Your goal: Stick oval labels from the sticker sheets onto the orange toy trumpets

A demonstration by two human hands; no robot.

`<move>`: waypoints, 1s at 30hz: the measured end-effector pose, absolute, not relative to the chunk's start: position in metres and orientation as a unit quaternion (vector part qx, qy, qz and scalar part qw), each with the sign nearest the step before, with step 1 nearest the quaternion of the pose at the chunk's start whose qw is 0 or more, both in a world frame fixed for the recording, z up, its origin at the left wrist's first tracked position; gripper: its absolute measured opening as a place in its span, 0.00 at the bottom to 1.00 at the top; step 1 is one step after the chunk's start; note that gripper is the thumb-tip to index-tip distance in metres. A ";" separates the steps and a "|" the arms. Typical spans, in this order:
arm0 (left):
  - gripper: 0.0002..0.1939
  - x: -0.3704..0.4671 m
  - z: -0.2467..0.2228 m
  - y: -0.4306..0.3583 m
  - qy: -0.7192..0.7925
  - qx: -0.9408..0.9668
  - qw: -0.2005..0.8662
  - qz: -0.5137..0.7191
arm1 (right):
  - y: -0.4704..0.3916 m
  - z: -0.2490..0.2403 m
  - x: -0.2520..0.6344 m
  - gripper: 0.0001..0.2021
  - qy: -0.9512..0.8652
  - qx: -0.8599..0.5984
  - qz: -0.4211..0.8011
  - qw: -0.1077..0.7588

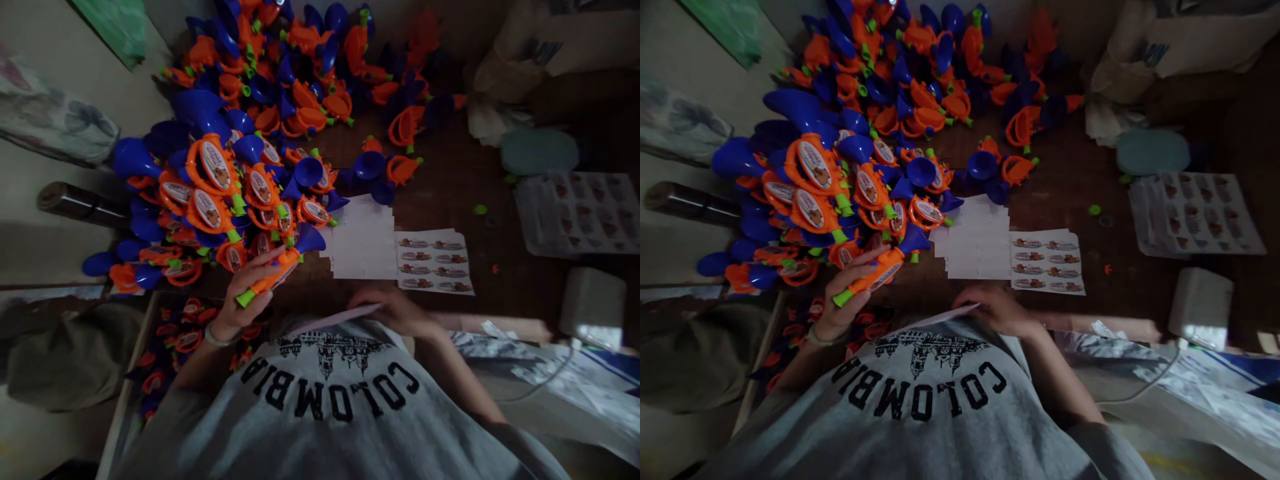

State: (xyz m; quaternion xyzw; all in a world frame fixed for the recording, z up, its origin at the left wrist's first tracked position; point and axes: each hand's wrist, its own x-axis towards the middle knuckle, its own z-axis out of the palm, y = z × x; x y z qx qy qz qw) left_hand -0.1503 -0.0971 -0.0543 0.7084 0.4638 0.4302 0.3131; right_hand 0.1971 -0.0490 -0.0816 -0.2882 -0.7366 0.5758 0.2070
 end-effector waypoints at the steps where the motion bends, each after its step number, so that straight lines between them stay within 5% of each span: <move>1: 0.21 -0.155 -0.060 -0.100 0.446 0.762 0.271 0.385 | -0.046 -0.081 0.209 0.13 -0.696 -0.315 0.606 0.222; 6: 0.31 -0.164 -0.084 -0.102 0.347 0.928 0.091 0.102 | -0.033 -0.089 0.247 0.12 -0.441 -0.547 0.595 0.391; 12: 0.32 -0.170 -0.076 -0.097 0.351 0.931 0.101 -0.013 | -0.027 -0.096 0.211 0.26 -0.425 -0.551 0.526 0.489; 17: 0.21 -0.164 -0.073 -0.101 0.384 0.914 0.110 0.067 | -0.025 -0.087 0.195 0.39 -0.482 -0.535 0.455 0.524; 25: 0.32 -0.058 -0.060 -0.053 0.393 0.827 -0.007 0.402 | -0.037 -0.074 0.197 0.54 -0.630 -0.517 0.377 0.441; 30: 0.31 -0.007 -0.051 -0.008 0.436 0.805 0.123 0.383 | -0.051 -0.057 0.200 0.54 -0.669 -0.453 0.420 0.413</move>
